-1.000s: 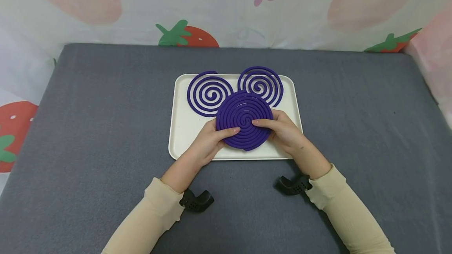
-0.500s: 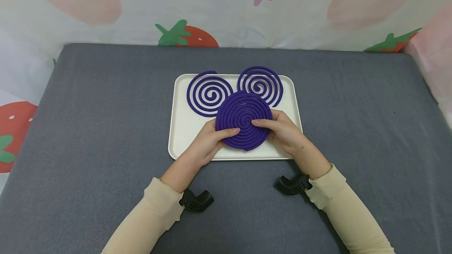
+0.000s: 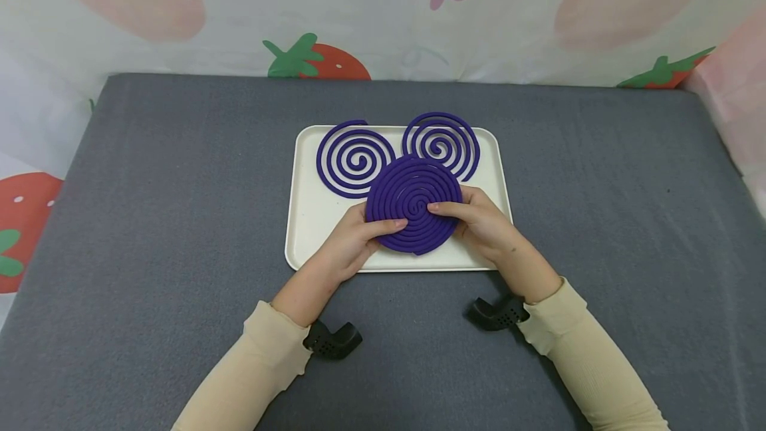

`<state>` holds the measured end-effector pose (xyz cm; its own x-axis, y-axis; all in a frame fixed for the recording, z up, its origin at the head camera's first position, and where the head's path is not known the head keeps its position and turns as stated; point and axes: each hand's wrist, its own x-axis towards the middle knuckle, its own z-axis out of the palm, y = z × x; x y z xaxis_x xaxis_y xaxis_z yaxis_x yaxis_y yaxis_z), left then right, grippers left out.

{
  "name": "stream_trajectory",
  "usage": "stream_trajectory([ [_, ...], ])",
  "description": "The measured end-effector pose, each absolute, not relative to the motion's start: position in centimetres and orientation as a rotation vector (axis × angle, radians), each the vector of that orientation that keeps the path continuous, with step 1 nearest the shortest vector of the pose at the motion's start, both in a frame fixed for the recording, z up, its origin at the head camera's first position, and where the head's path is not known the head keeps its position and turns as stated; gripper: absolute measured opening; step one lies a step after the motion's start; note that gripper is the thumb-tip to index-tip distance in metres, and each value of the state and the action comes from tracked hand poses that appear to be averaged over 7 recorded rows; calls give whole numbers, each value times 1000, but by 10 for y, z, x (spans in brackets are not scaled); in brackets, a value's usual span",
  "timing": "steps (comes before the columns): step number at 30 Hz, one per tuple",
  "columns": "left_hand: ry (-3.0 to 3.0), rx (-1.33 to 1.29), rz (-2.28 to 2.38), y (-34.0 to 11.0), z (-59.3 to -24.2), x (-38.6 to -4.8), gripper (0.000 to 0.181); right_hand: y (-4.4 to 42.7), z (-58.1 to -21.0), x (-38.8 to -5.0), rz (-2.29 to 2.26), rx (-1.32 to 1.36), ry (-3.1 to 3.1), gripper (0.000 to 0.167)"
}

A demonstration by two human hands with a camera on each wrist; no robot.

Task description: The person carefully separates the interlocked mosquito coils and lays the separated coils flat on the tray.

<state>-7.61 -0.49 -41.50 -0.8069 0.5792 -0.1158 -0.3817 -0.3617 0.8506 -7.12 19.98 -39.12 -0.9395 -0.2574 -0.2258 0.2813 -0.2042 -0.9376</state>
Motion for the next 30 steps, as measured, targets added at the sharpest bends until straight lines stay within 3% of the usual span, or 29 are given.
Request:
stream_trajectory([
  [30,1405,262,2136,-4,-417,-75,54,199,-391,-71,-2156,63,1694,27],
])
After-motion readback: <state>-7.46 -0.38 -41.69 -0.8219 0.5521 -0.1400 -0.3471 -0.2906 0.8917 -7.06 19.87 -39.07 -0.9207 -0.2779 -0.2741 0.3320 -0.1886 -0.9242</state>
